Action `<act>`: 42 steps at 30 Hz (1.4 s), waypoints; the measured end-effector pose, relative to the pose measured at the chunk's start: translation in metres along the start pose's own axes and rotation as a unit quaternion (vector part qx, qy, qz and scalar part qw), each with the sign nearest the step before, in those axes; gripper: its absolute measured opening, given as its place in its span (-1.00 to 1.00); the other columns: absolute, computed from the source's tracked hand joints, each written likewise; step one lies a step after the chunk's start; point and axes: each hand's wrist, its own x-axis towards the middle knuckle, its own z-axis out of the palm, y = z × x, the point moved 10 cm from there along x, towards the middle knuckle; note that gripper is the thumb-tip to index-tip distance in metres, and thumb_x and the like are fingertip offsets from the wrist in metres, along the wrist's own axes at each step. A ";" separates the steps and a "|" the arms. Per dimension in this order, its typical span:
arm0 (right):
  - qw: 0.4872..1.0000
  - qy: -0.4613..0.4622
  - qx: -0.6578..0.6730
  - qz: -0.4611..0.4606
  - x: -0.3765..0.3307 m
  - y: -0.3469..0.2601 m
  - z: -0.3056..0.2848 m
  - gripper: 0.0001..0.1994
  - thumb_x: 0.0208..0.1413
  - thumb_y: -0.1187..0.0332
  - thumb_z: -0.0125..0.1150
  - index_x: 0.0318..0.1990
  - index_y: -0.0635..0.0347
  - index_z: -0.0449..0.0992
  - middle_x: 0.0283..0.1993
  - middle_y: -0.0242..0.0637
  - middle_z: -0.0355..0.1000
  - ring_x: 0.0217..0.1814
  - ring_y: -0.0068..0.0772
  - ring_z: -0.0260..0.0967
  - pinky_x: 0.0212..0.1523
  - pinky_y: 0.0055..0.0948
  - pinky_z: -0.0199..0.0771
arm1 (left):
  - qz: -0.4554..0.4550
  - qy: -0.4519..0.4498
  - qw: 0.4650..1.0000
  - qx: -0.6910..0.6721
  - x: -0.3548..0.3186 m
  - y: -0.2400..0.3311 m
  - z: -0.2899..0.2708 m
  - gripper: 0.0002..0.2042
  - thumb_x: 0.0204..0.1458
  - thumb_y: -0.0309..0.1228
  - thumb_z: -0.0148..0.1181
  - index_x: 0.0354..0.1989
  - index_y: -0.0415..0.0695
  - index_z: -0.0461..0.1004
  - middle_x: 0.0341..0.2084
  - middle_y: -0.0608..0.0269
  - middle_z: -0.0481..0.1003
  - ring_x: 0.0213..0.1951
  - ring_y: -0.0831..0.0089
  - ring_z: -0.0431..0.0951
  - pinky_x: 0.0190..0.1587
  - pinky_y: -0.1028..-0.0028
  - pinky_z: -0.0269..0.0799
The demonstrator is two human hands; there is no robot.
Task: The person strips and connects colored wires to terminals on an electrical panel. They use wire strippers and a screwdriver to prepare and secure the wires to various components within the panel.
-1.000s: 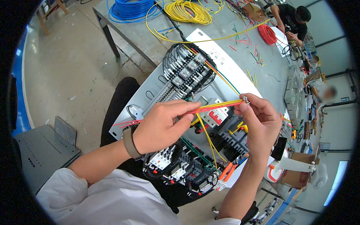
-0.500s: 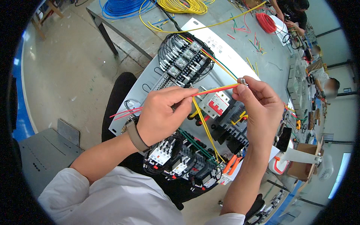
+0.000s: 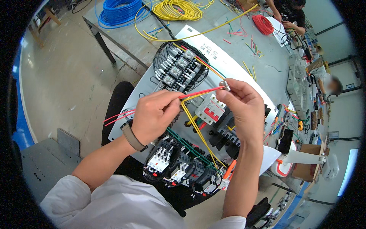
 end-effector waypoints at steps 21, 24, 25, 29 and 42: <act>0.737 -0.071 -0.477 -0.474 -0.111 -0.136 0.100 -0.79 -0.13 0.57 0.38 -0.26 0.23 0.61 -0.19 -0.25 0.57 -0.20 -0.17 0.52 -0.15 -0.27 0.52 | 0.038 -0.061 0.997 0.035 0.010 0.079 -0.025 -0.87 0.09 -0.51 0.23 -0.21 -0.19 0.61 -0.47 0.11 0.56 -0.47 0.09 0.58 -0.45 0.24 0.44; 0.755 -0.086 -0.461 -0.459 -0.109 -0.126 0.092 -0.83 -0.13 0.52 0.38 -0.32 0.19 0.56 -0.23 -0.30 0.54 -0.21 -0.23 0.50 -0.15 -0.25 0.51 | 0.046 -0.075 0.995 0.040 0.007 0.093 -0.027 -0.87 0.08 -0.51 0.24 -0.21 -0.21 0.61 -0.47 0.08 0.56 -0.47 0.08 0.58 -0.43 0.24 0.46; 0.763 -0.087 -0.456 -0.449 -0.109 -0.125 0.087 -0.84 -0.11 0.51 0.37 -0.33 0.19 0.56 -0.25 -0.31 0.53 -0.23 -0.23 0.49 -0.17 -0.24 0.51 | 0.057 -0.081 0.994 0.038 0.007 0.098 -0.027 -0.86 0.08 -0.55 0.23 -0.19 -0.24 0.61 -0.47 0.08 0.57 -0.49 0.18 0.58 -0.44 0.31 0.46; 0.789 -0.091 -0.434 -0.425 -0.114 -0.128 0.079 -0.88 -0.04 0.49 0.36 -0.33 0.20 0.56 -0.30 -0.28 0.52 -0.28 -0.19 0.46 -0.21 -0.21 0.49 | 0.066 -0.092 0.993 0.028 0.006 0.111 -0.026 -0.84 0.07 -0.61 0.23 -0.17 -0.29 0.61 -0.48 0.09 0.58 -0.54 0.41 0.57 -0.46 0.46 0.46; 0.814 -0.076 -0.412 -0.401 -0.123 -0.130 0.073 -0.88 -0.03 0.48 0.37 -0.45 0.22 0.49 -0.49 -0.20 0.41 -0.39 -0.12 0.40 -0.29 -0.19 0.42 | 0.083 -0.100 0.989 0.073 0.001 0.131 -0.027 -0.91 0.04 -0.59 0.28 -0.27 -0.25 0.60 -0.50 0.11 0.58 -0.54 0.39 0.58 -0.46 0.44 0.47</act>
